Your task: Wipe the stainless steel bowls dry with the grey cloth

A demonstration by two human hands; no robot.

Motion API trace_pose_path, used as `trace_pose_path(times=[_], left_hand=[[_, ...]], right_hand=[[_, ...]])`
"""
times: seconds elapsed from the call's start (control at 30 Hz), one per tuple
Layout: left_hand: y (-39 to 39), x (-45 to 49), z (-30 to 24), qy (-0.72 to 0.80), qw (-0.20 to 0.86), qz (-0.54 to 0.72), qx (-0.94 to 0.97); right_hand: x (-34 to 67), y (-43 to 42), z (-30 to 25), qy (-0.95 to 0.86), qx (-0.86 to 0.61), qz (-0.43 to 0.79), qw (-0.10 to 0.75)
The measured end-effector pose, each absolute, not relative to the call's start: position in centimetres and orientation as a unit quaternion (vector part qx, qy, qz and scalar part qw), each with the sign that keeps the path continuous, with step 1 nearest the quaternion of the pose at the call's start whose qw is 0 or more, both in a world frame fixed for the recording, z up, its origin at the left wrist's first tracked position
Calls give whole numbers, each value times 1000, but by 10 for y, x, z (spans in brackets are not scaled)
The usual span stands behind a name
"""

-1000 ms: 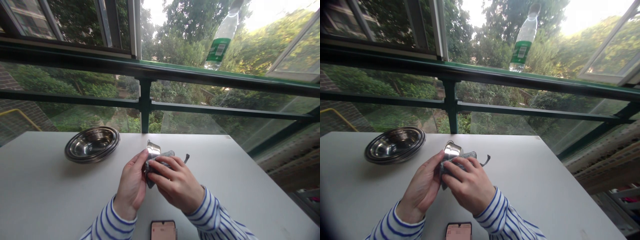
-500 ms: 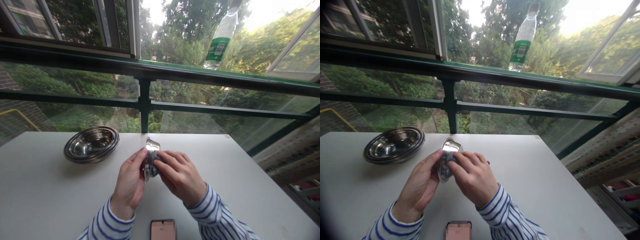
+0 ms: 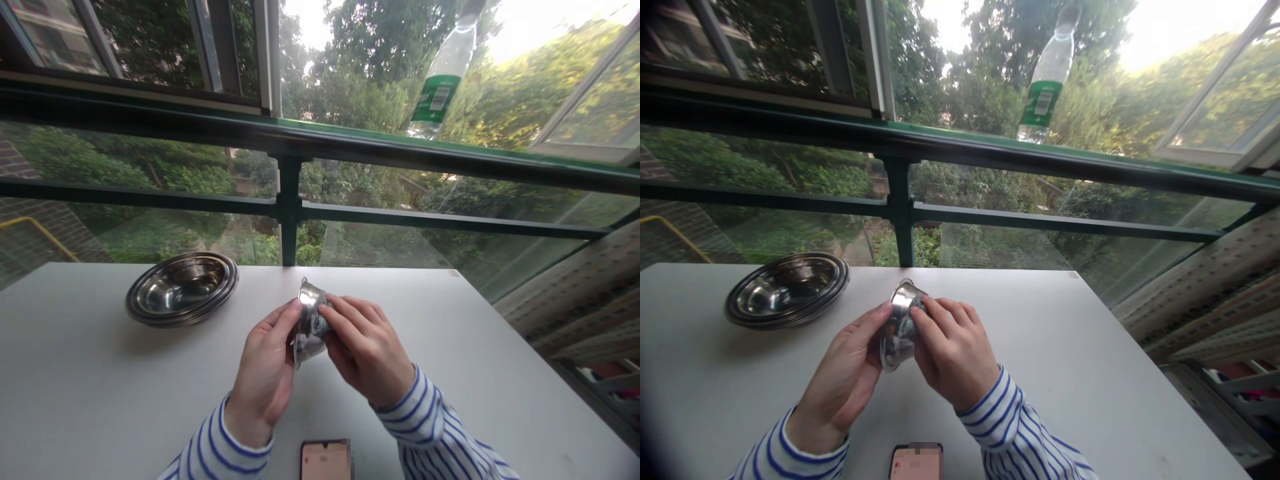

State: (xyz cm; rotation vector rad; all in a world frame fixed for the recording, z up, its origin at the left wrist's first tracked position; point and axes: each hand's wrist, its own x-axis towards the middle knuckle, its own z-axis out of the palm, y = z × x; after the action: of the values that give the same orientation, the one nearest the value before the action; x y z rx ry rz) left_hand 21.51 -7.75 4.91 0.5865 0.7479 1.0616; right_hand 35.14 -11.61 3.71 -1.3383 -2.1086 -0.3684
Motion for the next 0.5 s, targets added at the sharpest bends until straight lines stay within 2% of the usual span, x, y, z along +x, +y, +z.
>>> trace_pose_path(times=[0.17,0.37,0.5], left_hand=[[-75,214,47,330,750,506,269],[-79,219,48,344,764,472,275],[-78,219,46,328,770,475,272]], right_hand=[[345,-117,37,-850,-440,-113,266],[353,-115,37,-807,-491,-116,307],[354,-116,40,-848,-440,-89,282]])
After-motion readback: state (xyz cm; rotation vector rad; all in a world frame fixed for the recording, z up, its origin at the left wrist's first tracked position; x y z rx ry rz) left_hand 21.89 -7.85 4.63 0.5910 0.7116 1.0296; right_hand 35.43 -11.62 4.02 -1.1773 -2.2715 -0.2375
